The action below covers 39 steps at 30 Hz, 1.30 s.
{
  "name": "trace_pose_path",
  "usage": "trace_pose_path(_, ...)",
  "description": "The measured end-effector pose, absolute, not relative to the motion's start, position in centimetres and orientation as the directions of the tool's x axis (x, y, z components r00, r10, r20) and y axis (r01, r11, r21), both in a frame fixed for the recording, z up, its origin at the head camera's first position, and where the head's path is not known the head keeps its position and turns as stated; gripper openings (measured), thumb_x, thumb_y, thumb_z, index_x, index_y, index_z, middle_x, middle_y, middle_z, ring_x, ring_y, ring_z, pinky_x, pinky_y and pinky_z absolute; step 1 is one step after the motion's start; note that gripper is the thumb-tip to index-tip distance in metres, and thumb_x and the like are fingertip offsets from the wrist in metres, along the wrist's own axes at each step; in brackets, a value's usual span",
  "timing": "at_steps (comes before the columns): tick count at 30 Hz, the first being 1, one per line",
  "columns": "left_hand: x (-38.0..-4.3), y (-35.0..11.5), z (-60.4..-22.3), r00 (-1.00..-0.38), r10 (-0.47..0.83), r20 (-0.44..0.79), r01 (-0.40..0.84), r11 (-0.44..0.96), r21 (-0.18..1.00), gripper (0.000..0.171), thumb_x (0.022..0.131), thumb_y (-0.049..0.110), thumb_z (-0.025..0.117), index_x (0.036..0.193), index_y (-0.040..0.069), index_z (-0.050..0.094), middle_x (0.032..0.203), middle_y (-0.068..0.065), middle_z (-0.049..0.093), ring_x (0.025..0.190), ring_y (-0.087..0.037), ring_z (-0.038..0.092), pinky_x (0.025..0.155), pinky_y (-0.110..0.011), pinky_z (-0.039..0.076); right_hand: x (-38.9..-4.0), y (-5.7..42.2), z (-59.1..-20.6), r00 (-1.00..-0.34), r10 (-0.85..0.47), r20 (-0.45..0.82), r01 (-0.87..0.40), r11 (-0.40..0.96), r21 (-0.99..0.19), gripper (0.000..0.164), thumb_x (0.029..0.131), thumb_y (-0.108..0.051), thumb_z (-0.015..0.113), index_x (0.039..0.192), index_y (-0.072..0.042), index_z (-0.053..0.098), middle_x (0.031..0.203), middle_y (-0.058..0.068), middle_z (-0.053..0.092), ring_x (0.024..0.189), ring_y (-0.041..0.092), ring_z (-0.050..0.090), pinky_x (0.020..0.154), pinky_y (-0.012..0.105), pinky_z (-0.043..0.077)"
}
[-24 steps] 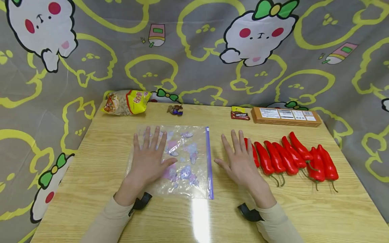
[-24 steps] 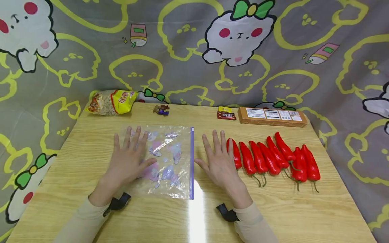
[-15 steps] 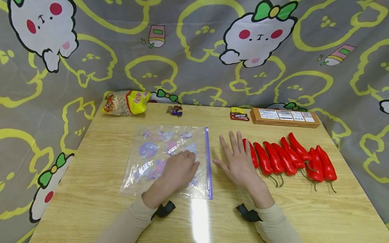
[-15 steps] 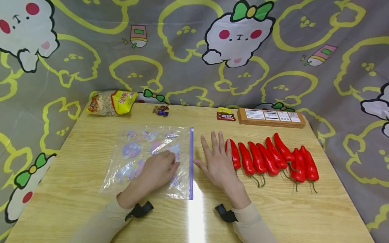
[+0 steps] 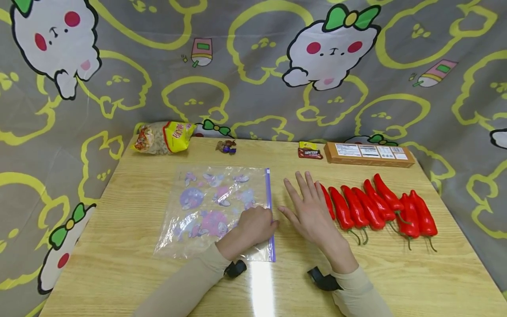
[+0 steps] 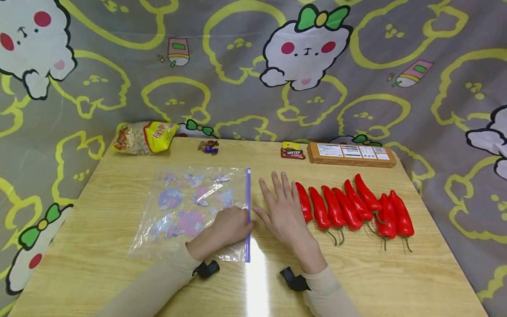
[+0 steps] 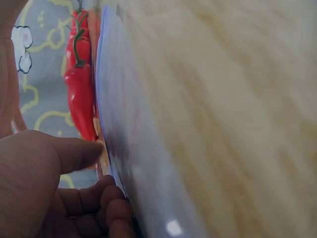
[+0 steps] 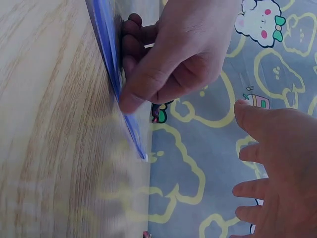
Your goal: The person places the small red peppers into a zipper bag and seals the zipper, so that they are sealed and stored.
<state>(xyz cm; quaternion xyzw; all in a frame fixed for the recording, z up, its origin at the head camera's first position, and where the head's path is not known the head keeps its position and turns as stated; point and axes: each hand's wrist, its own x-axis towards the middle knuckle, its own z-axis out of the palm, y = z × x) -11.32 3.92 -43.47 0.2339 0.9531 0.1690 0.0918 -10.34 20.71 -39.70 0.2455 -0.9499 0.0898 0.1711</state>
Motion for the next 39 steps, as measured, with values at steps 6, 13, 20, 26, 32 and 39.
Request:
trace_pose_path(6, -11.5, 3.7, -43.3, -0.883, 0.46, -0.093, 0.394, 0.835, 0.384, 0.029, 0.082, 0.02, 0.054, 0.054, 0.014, 0.049, 0.052, 0.0, 0.049, 0.042, -0.013, 0.045, 0.035, -0.025, 0.036, -10.4, 20.4, -39.7, -0.808, -0.453, 0.376, -0.515, 0.854, -0.077, 0.064, 0.089, -0.045, 0.052, 0.139, -0.009, 0.038, 0.145, 0.024, 0.027, 0.138, 0.04, 0.012, 0.104, 0.06, 0.018)
trace_pose_path(13, -11.6, 2.7, -42.8, -0.861, 0.489, -0.143, 0.354, 0.777, 0.52, 0.032, 0.08, 0.009, 0.054, 0.052, 0.016, 0.041, 0.046, 0.005, 0.038, 0.035, -0.005, 0.031, 0.032, -0.016, 0.028, -10.3, 20.0, -39.9, -0.812, -0.47, 0.346, -0.527, 0.845, -0.093, 0.062, 0.086, -0.038, 0.059, 0.137, -0.009, 0.041, 0.145, 0.022, 0.029, 0.138, 0.039, 0.014, 0.105, 0.06, 0.018)
trace_pose_path(20, -11.0, -0.2, -42.6, -0.881, 0.467, -0.079, 0.3, 0.68, 0.669, 0.021, 0.082, 0.006, 0.054, 0.062, 0.009, 0.047, 0.045, 0.006, 0.037, 0.031, -0.001, 0.03, 0.03, -0.014, 0.028, -9.8, 18.6, -39.9, -0.785, -0.507, 0.356, -0.588, 0.792, -0.166, 0.048, 0.084, -0.027, 0.065, 0.127, -0.009, 0.054, 0.132, 0.017, 0.047, 0.127, 0.034, 0.038, 0.103, 0.049, 0.031)
trace_pose_path(26, -9.7, -2.7, -41.6, -0.922, 0.387, -0.002, 0.27, 0.647, 0.713, 0.023, 0.086, 0.009, 0.054, 0.064, 0.009, 0.047, 0.048, 0.004, 0.042, 0.031, -0.001, 0.035, 0.03, -0.015, 0.03, -8.4, 16.8, -40.2, -0.738, -0.601, 0.308, -0.674, 0.686, -0.276, 0.036, 0.085, -0.019, 0.064, 0.119, -0.008, 0.059, 0.103, 0.002, 0.06, 0.095, 0.015, 0.057, 0.079, 0.032, 0.049)
trace_pose_path(32, -8.8, -3.6, -41.0, -0.943, 0.333, 0.026, 0.244, 0.632, 0.735, 0.021, 0.086, 0.011, 0.054, 0.065, 0.01, 0.049, 0.05, 0.004, 0.046, 0.032, -0.002, 0.038, 0.031, -0.016, 0.03, -7.6, 15.8, -40.6, -0.726, -0.627, 0.282, -0.688, 0.654, -0.315, 0.042, 0.087, -0.021, 0.062, 0.126, -0.012, 0.054, 0.105, -0.001, 0.06, 0.099, 0.012, 0.056, 0.081, 0.03, 0.048)
trace_pose_path(39, -8.3, -3.8, -40.6, -0.946, 0.32, 0.054, 0.252, 0.62, 0.743, 0.018, 0.083, 0.007, 0.054, 0.066, 0.01, 0.049, 0.049, 0.005, 0.046, 0.032, -0.001, 0.037, 0.031, -0.015, 0.029, -7.8, 15.7, -40.9, -0.709, -0.65, 0.272, -0.704, 0.633, -0.321, 0.038, 0.088, -0.021, 0.06, 0.124, -0.011, 0.055, 0.11, 0.0, 0.062, 0.102, 0.013, 0.056, 0.085, 0.03, 0.047)
